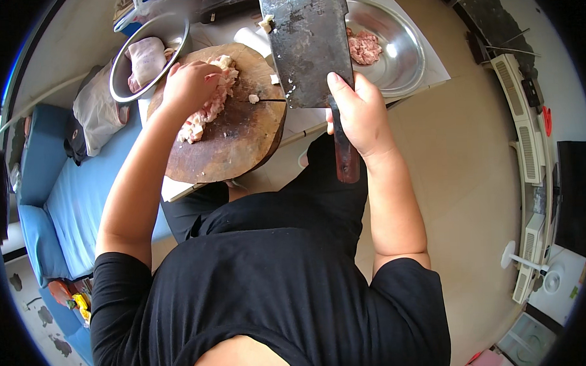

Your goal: The person uses a large cleaver to chop pieces of raw pork on a round wooden cutting board. The person repeatedly chops the meat into smaller pieces and occasionally scrapes the minced meat into a pile. The task is performed in a kitchen setting with a bowl of raw meat and a metal bowl visible nearby.

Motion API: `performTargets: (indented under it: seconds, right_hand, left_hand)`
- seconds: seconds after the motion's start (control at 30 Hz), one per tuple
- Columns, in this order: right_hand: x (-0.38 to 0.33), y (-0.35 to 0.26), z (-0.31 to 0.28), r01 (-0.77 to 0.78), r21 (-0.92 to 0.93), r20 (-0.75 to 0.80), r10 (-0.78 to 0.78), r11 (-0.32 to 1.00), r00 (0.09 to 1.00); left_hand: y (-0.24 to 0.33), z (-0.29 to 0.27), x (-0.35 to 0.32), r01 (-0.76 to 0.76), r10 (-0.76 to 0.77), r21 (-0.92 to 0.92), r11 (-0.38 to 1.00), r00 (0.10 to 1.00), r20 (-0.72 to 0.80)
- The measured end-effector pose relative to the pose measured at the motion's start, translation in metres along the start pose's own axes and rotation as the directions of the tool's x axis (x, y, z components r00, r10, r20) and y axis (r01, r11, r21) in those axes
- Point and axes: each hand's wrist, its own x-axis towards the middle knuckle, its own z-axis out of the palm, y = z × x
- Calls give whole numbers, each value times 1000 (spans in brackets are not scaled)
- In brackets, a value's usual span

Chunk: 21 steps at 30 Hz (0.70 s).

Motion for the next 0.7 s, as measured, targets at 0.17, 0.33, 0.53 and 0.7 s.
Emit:
performTargets:
  seconds: [0.17,0.33,0.53,0.7]
  right_hand:
    - [1,1,-3,-5,17,-22,6,1000,1000]
    - [-2,-3,-6,-26,7,-23,26,1000,999]
    - [-5,-1,-8,-29,-2,-30,29,1000,999]
    - [-2,0,4,-46,16,10,45,999,999]
  left_hand:
    - [32,11,11,-274,229,-245,930,953,-196]
    - [67,36,17,-493,475,-162,855,869,-136]
    - [47,22,1,-562,565,119,819,825,9]
    - [6,16,-6,-481,495,163,861,867,-53]
